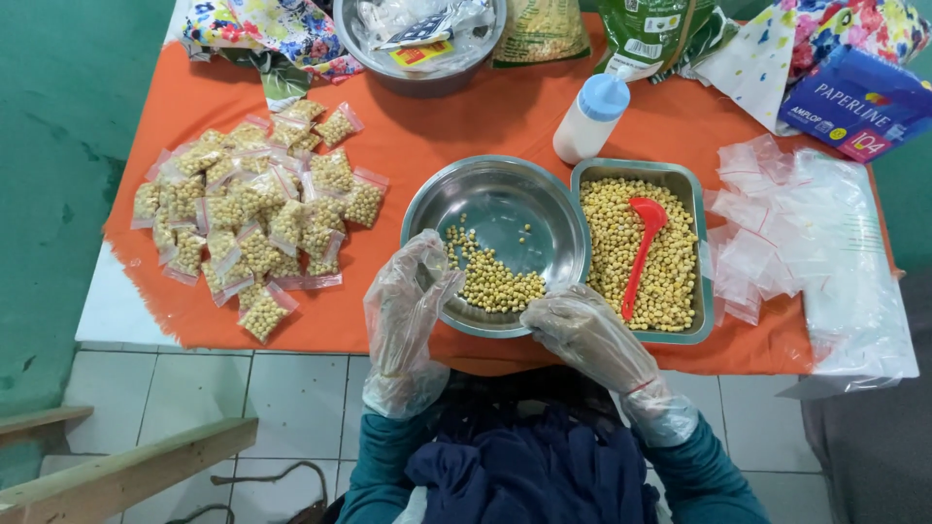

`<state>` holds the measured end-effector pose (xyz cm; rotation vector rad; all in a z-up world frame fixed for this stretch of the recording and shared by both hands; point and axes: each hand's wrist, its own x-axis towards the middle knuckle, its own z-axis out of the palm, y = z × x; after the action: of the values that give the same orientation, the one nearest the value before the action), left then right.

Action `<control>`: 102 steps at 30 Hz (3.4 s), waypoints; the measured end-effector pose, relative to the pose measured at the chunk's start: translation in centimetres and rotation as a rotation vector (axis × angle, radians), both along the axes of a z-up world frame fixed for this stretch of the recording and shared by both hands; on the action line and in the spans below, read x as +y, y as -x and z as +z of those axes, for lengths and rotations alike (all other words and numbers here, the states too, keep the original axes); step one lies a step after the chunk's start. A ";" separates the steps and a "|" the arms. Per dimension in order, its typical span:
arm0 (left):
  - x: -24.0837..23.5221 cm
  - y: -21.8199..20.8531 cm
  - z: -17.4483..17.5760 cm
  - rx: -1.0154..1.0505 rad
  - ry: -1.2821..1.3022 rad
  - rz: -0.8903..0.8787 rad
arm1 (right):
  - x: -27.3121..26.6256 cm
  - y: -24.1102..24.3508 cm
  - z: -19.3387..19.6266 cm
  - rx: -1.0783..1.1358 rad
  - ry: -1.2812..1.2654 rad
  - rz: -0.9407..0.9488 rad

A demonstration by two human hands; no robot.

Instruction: The person scoops yellow split peas from a metal bowl into small clear plastic bags using gloved hands. Each bag is filled, sealed, and placed on the table among previously packed bags. The process repeats continuously throughout the clip.

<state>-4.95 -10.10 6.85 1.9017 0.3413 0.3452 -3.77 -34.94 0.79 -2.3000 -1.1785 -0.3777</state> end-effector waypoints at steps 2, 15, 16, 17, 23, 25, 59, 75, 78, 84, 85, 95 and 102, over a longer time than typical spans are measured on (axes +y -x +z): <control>0.3 0.1 -0.5 -0.006 -0.017 -0.006 | -0.3 -0.1 1.3 0.058 0.059 0.015; 0.8 0.2 -2.5 -0.073 0.043 -0.003 | 7.9 -13.0 -4.0 0.183 0.231 0.045; 0.9 0.2 -2.5 -0.074 0.041 0.001 | 8.7 -13.7 -5.5 0.182 0.230 0.049; 0.9 0.2 -2.6 -0.063 0.037 0.000 | 9.5 -14.2 -7.1 0.122 0.256 0.066; 1.1 0.4 -3.2 -0.011 0.018 -0.007 | 10.2 -10.7 -1.4 0.112 0.420 0.173; 0.9 0.4 -3.3 0.001 0.015 -0.014 | 9.3 -9.3 1.1 0.169 0.426 0.206; -3.1 -0.3 -9.6 -0.159 -0.702 -0.276 | 3.8 -3.5 5.1 0.473 -0.101 0.043; -3.3 0.1 -8.7 -0.021 -0.670 -0.259 | 3.6 -3.5 3.4 0.258 0.111 0.072; -3.2 -0.1 -10.7 -0.015 -0.649 -0.252 | 3.6 -3.6 3.6 0.251 0.117 0.067; -2.5 0.6 -7.1 -0.040 -0.706 -0.262 | 3.5 -3.6 4.0 0.241 0.131 0.050; -2.5 0.6 -7.0 -0.040 -0.706 -0.262 | 3.4 -3.8 4.1 0.241 0.131 0.050; -3.0 0.3 -7.8 -0.104 -0.721 -0.244 | 3.0 -4.7 4.8 0.224 0.147 0.024; -3.4 0.3 -8.2 -0.021 -0.680 -0.278 | 2.0 -6.2 5.4 0.213 0.159 -0.001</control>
<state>-5.20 -13.47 -1.36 2.5688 -0.0772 0.3159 2.40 -32.89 6.17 -2.4061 -1.1351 -0.0377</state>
